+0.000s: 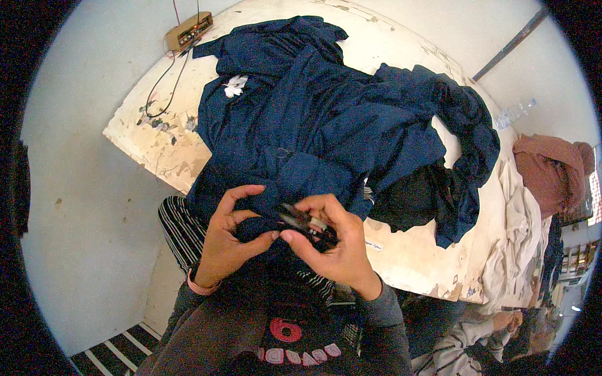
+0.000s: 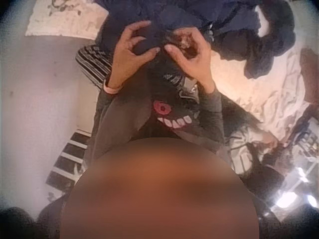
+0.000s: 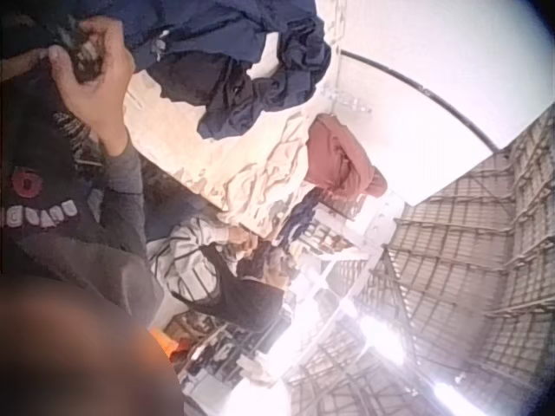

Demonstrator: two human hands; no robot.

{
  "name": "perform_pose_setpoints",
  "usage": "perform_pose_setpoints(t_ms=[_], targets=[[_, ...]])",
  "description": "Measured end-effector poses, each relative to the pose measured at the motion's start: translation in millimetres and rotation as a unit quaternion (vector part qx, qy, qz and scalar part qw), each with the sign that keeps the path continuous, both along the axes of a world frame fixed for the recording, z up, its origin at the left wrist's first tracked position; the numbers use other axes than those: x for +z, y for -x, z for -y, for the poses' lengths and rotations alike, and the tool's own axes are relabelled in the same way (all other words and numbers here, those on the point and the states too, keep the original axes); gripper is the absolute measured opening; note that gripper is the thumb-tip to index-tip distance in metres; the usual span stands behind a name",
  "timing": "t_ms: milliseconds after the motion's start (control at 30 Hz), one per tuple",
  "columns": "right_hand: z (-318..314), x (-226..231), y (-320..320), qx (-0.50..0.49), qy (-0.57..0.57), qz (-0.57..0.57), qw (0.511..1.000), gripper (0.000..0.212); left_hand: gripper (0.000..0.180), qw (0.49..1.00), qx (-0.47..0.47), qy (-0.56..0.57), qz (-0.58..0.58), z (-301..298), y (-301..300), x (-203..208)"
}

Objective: The person uses a seam ripper to remove loose threads and small fabric bits from a dark blue garment laid on a table. They repeatedly pick at the fabric, pull out threads, and adjust the garment to access different areas.

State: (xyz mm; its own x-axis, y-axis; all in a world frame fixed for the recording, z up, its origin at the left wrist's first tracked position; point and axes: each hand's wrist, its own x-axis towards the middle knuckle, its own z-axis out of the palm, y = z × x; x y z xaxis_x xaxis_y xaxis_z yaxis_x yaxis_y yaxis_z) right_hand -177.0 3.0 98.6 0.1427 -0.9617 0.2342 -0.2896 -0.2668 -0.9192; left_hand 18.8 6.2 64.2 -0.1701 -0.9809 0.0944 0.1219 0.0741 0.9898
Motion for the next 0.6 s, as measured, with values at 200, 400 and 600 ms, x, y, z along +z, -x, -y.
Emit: perform_pose_setpoints(t_ms=[200,400,600], targets=[[13,-17,2,0.042,0.096,-0.077,0.992,0.014,0.039,1.000,-0.001,0.010,0.023,-1,1,-17],[13,-21,24,-0.082,0.058,0.077,0.992,0.010,0.021,0.943,0.081,0.243,0.211,4,-9,-18],[6,-19,11,-0.042,0.045,-0.056,0.997,0.020,0.020,0.890,0.165,0.368,0.215,-1,-8,-32]])
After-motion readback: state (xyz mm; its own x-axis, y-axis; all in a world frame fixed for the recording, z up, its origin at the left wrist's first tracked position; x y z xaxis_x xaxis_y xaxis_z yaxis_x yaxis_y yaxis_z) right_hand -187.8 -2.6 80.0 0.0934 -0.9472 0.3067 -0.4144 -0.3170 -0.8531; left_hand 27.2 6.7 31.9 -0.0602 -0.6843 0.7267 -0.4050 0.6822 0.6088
